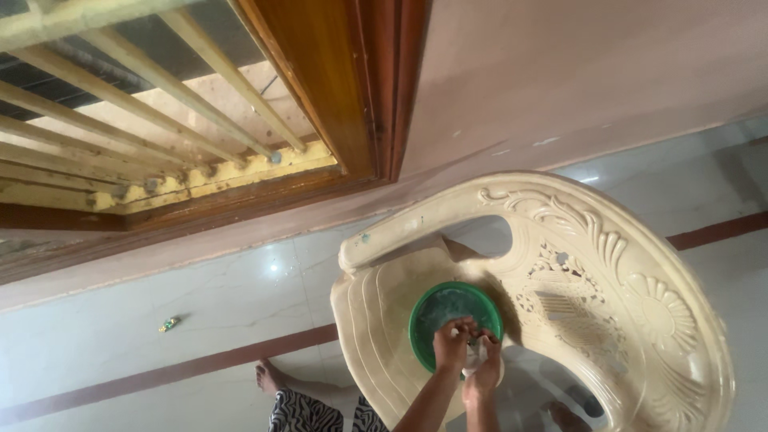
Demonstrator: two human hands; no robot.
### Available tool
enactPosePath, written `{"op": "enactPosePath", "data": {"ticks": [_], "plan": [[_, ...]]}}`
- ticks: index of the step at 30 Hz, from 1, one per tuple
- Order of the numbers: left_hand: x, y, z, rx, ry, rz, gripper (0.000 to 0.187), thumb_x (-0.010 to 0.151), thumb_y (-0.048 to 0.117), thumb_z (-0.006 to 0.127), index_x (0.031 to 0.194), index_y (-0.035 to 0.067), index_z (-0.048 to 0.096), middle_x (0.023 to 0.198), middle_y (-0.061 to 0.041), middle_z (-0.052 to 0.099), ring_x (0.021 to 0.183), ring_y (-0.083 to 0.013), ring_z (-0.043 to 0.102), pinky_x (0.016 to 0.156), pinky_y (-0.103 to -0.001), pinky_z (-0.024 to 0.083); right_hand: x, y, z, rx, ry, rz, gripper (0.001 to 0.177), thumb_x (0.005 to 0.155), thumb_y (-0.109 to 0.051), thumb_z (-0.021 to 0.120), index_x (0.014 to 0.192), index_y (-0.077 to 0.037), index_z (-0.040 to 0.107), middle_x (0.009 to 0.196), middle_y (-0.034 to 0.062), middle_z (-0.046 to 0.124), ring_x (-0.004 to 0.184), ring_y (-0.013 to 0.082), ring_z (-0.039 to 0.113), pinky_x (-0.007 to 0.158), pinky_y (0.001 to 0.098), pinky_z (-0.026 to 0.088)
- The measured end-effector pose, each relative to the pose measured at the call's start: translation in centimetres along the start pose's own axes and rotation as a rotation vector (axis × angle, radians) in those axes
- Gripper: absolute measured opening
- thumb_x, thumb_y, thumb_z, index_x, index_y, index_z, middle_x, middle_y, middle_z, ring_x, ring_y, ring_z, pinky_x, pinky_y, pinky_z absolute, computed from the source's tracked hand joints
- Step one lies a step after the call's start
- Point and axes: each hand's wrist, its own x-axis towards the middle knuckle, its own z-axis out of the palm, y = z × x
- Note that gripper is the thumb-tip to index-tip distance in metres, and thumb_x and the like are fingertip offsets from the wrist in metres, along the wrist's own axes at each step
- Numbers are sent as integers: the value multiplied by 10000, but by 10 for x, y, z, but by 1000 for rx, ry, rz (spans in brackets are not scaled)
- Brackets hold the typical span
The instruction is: The person cleans the metal bars of a window grille using a cloth, occasionally rinsing and wringing the cloth in a small bucket of water.
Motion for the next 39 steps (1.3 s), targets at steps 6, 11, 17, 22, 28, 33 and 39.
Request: {"op": "enactPosePath", "data": {"ticks": [6, 11, 17, 22, 28, 33, 39], "plan": [[-9, 7, 12, -126, -8, -70, 192, 975, 128, 599, 1054, 59, 760, 911, -58, 753, 727, -133, 695, 608, -274, 554, 4, 8, 6, 110, -15, 140, 417, 1109, -428, 393, 1286, -90, 562, 1165, 72, 606, 1063, 192, 616, 839, 318, 515], [-7, -14, 26, -310, -66, -151, 291, 937, 228, 627, 1011, 17, 813, 833, -105, 665, 627, -172, 612, 563, -333, 507, -16, -18, 19, 168, -142, 210, 605, 1103, -533, 361, 1417, -45, 533, 1252, 130, 632, 1075, 244, 632, 850, 361, 509], [-29, 28, 20, 347, 15, 94, 418, 910, 394, 713, 696, 39, 767, 616, -149, 712, 609, -258, 665, 929, -448, 364, -13, -12, -2, 246, -284, 218, 529, 1014, -285, 302, 1483, -71, 422, 1252, 193, 646, 1125, 361, 659, 1048, 582, 458], [-37, 37, 29, 426, -48, 97, 689, 1069, 517, 475, 655, -1, 660, 563, -153, 610, 466, -276, 555, 558, -454, 450, 13, 13, -21, 81, -279, 91, 471, 1103, -363, 344, 1388, -27, 510, 1112, 198, 641, 976, 327, 637, 912, 557, 514], [-11, 28, 27, 225, -44, 96, 695, 1076, 446, 423, 629, -39, 642, 565, -180, 650, 476, -243, 649, 500, -440, 498, 27, 20, -11, -511, 113, -217, 508, 1173, -363, 460, 1146, 88, 694, 948, 225, 709, 805, 292, 648, 673, 407, 505], [0, 26, 26, 280, -22, 183, 537, 1042, 279, 489, 647, -60, 620, 556, -239, 586, 458, -315, 624, 485, -447, 472, 37, 25, -11, -1493, 185, -788, 369, 1057, -240, 409, 1121, 35, 646, 854, 221, 726, 675, 364, 696, 540, 435, 531], [-6, 27, 19, 313, 4, 211, 456, 1011, 246, 534, 682, -58, 617, 607, -256, 596, 515, -351, 640, 512, -458, 471, 21, 23, -9, -1571, 220, -712, 336, 1099, -204, 393, 980, -18, 646, 726, 185, 691, 634, 369, 676, 539, 444, 507]]}}
